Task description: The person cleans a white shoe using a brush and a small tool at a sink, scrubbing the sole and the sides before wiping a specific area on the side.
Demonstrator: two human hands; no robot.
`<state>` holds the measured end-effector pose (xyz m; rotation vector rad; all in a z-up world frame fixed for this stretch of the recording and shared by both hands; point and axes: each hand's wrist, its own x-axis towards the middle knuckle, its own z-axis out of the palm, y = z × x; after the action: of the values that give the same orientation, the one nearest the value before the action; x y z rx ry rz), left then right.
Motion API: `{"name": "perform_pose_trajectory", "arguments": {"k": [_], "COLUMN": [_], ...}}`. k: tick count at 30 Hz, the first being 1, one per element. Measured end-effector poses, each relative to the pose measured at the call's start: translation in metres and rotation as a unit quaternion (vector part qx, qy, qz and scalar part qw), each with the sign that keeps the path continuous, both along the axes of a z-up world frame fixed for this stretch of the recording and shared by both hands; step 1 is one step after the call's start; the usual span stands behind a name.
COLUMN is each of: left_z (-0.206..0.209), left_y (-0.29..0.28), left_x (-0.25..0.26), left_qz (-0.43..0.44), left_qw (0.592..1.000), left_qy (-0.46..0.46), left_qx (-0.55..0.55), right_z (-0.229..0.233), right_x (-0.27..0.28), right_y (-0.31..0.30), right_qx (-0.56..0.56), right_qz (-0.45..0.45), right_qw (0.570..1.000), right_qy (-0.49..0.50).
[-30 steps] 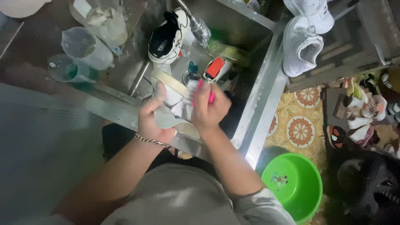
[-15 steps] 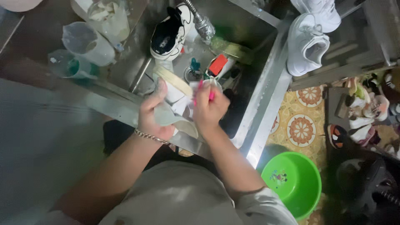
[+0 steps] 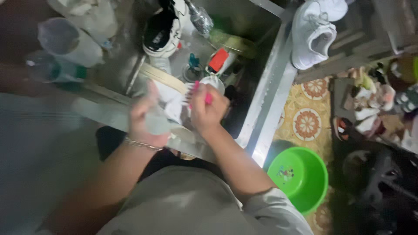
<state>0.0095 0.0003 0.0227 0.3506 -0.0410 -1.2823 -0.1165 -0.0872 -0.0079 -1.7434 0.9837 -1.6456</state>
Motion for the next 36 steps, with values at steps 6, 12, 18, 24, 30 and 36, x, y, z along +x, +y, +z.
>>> {"name": "perform_pose_trajectory", "arguments": {"k": [6, 12, 18, 24, 30, 36], "left_z": [-0.022, -0.039, -0.059, -0.148, 0.006, -0.028], "left_y": [0.024, 0.055, 0.075, 0.062, 0.007, 0.015], "left_x": [0.01, 0.004, 0.017, 0.077, 0.037, 0.033], "left_qz": [-0.063, 0.028, 0.143, -0.098, 0.015, 0.009], "left_qw": [0.992, 0.971, 0.878, 0.95, 0.955, 0.956], "left_qy": [0.013, -0.197, -0.435, 0.186, 0.165, 0.173], "left_qx": [0.109, 0.129, 0.143, 0.23, 0.246, 0.237], "right_z": [-0.15, -0.133, -0.305, -0.413, -0.525, -0.53], "right_x": [-0.059, -0.085, -0.14, -0.132, -0.162, -0.14], "right_y": [-0.061, -0.16, -0.221, -0.209, -0.267, -0.261], "right_qx": [0.337, 0.484, 0.315, 0.591, 0.552, 0.451], "right_qz": [-0.083, -0.035, 0.015, -0.105, 0.063, 0.113], "right_qw": [0.938, 0.802, 0.918, 0.734, 0.51, 0.385], "right_qy": [0.014, -0.35, 0.24, 0.318, 0.657, 0.797]}}
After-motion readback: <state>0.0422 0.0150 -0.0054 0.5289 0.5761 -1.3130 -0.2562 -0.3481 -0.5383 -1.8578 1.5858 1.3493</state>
